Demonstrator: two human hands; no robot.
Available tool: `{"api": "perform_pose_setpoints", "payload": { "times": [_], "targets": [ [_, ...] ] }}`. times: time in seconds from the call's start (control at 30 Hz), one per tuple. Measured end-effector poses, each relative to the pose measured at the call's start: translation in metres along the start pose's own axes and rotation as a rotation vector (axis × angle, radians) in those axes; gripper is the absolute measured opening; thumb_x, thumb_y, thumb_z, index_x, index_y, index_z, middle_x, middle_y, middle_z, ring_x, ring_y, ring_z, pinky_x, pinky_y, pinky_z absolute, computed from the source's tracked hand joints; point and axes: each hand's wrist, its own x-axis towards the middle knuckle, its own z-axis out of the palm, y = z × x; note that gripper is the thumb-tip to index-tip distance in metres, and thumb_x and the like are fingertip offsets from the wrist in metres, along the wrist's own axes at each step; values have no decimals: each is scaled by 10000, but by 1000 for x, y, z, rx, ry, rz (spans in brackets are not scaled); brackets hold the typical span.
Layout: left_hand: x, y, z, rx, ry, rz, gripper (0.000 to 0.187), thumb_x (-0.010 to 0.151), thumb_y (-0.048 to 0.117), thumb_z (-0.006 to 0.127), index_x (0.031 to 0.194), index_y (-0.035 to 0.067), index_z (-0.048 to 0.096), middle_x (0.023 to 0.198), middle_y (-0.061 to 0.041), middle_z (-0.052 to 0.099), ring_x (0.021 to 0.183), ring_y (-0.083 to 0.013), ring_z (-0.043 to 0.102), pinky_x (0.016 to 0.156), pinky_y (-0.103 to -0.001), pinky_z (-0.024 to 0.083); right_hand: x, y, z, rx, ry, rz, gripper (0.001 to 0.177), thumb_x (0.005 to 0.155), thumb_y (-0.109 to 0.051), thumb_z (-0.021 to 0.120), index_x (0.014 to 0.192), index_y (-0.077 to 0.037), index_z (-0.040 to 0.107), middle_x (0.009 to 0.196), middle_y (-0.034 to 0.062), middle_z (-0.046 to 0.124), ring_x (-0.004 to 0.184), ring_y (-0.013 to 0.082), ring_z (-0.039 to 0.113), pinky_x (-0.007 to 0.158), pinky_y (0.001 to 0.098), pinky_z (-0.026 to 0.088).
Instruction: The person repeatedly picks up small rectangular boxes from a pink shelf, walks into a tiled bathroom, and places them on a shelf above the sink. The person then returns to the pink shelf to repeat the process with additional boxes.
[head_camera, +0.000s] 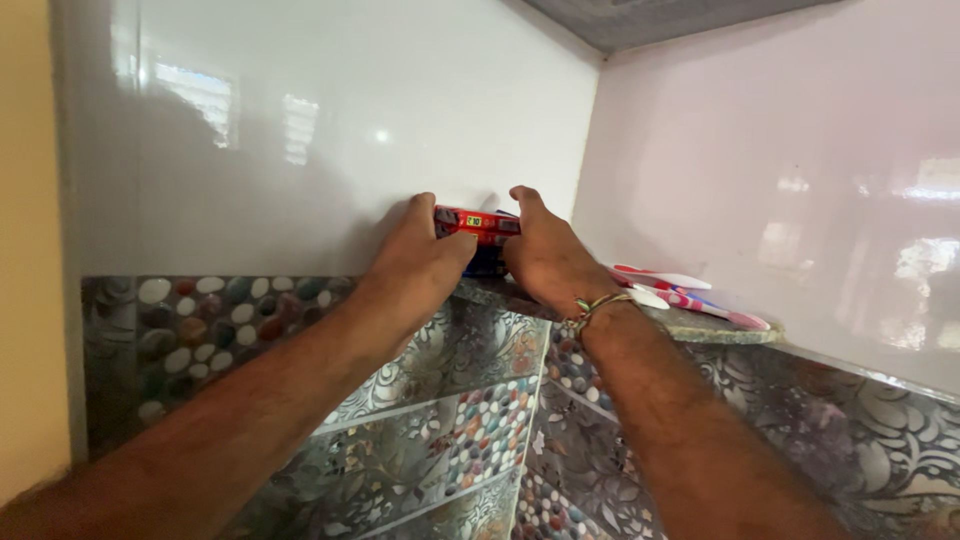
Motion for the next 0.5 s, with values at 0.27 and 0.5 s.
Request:
{"api": "perform_pose_setpoints", "payload": {
  "times": [0.27, 0.5],
  "targets": [
    [6, -18, -7, 347, 56, 413, 668, 861, 163, 604, 1434, -118, 406, 1413, -340, 491, 1343, -441, 472, 1146, -442, 354, 15, 21, 14, -15, 108, -136, 672, 816, -12, 521, 1479, -30, 416, 1182, 319, 661, 1171, 454, 620, 1031, 489, 461],
    [11, -8, -16, 574, -49, 518, 538, 820, 50, 582, 1335, -94, 520, 1271, -321, 594, 1201, -441, 576, 1052, -470, 453, 11, 21, 16, 19, 140, -325, 562, 791, 33, 515, 1344, -18, 599, 1233, 263, 672, 1173, 410, 633, 1039, 432, 473]
  ]
}}
